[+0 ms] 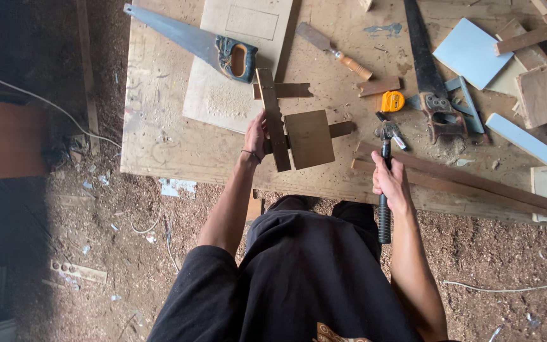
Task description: The person hammers nails into a small wooden frame on a workbench. They repeatedly drive nails into the wood using a hammer, then flip the frame to continue nailing from the other side.
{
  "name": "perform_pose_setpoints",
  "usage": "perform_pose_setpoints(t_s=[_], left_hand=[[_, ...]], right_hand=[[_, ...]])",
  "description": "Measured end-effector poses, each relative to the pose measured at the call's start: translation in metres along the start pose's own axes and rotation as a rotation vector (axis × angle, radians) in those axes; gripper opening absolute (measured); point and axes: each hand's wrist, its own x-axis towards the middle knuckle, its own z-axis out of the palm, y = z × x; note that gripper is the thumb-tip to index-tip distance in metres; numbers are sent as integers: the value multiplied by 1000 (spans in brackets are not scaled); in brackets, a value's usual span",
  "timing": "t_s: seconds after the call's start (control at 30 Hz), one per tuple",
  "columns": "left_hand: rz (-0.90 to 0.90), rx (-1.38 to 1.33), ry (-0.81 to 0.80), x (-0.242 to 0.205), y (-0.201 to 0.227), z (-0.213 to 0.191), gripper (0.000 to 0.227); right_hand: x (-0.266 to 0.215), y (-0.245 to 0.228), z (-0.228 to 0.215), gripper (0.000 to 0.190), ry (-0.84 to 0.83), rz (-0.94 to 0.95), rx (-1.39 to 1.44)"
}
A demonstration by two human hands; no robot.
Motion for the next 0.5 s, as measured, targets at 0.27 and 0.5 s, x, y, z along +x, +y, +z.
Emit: perform_pose_setpoints(t_s=[0.27, 0.5], left_hand=[[236, 189, -105, -37, 14, 22, 48], [288, 132, -149, -65, 41, 52, 42]], right_hand=[[6, 2, 8, 38, -50, -3, -66], [1, -13, 20, 39, -147, -45, -67]])
